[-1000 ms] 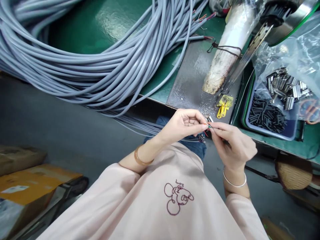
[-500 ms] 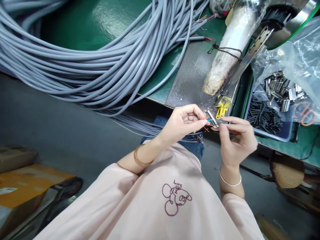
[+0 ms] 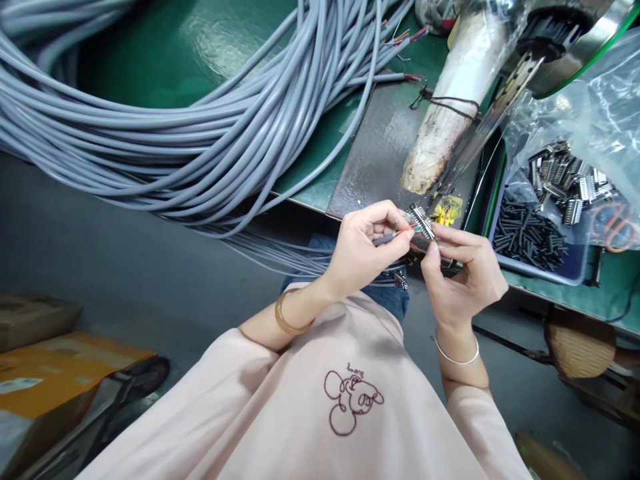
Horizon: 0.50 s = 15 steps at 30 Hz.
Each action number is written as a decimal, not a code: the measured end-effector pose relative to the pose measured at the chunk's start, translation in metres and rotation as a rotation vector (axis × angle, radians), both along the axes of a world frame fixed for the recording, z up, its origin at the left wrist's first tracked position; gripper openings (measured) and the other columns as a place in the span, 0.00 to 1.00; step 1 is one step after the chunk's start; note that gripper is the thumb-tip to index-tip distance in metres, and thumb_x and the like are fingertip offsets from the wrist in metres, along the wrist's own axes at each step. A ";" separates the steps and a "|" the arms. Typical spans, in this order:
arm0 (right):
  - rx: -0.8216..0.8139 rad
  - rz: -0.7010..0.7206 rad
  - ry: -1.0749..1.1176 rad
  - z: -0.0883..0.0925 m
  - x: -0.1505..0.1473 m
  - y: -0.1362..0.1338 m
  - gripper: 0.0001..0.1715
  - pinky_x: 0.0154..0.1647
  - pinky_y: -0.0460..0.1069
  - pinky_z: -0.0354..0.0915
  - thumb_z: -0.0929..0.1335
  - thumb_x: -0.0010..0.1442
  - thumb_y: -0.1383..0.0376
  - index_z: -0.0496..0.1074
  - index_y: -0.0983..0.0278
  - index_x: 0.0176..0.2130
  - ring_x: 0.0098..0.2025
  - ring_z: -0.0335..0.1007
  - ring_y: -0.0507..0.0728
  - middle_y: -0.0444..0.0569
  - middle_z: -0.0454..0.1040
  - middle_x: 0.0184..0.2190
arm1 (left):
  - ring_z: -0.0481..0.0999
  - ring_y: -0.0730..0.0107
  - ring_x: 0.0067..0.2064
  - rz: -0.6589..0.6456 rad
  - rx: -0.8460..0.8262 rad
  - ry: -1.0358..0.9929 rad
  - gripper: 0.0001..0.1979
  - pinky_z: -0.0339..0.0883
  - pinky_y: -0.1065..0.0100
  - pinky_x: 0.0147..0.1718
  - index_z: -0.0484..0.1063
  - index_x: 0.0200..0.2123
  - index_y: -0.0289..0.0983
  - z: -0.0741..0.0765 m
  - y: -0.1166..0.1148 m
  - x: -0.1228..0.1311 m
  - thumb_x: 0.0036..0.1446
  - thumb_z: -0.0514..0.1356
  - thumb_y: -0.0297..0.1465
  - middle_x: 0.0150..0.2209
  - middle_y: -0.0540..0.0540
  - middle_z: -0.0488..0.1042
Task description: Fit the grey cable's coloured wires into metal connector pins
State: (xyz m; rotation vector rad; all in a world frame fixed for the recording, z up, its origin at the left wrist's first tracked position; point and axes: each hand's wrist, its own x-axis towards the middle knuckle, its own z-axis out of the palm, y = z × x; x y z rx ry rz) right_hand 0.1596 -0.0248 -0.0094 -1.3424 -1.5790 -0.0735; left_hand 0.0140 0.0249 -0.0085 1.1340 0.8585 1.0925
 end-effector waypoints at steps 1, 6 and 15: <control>-0.007 0.004 0.007 0.001 0.000 0.001 0.11 0.39 0.49 0.77 0.73 0.55 0.75 0.70 0.61 0.33 0.39 0.82 0.54 0.46 0.83 0.40 | 0.74 0.79 0.30 0.009 0.008 0.010 0.06 0.69 0.77 0.31 0.71 0.29 0.34 0.001 0.001 0.000 0.56 0.65 0.27 0.32 0.49 0.76; -0.036 0.025 0.016 0.003 0.001 0.005 0.12 0.41 0.51 0.78 0.73 0.55 0.75 0.71 0.61 0.34 0.40 0.81 0.55 0.45 0.82 0.40 | 0.74 0.79 0.30 0.034 0.081 0.029 0.06 0.69 0.78 0.29 0.70 0.27 0.34 0.002 0.005 0.001 0.54 0.65 0.25 0.31 0.50 0.75; -0.042 0.025 -0.009 0.010 0.004 0.009 0.11 0.42 0.54 0.78 0.74 0.56 0.75 0.73 0.60 0.34 0.42 0.82 0.57 0.44 0.82 0.39 | 0.72 0.80 0.28 0.061 0.110 0.049 0.06 0.68 0.77 0.28 0.70 0.28 0.35 0.008 0.008 0.002 0.54 0.65 0.24 0.31 0.50 0.75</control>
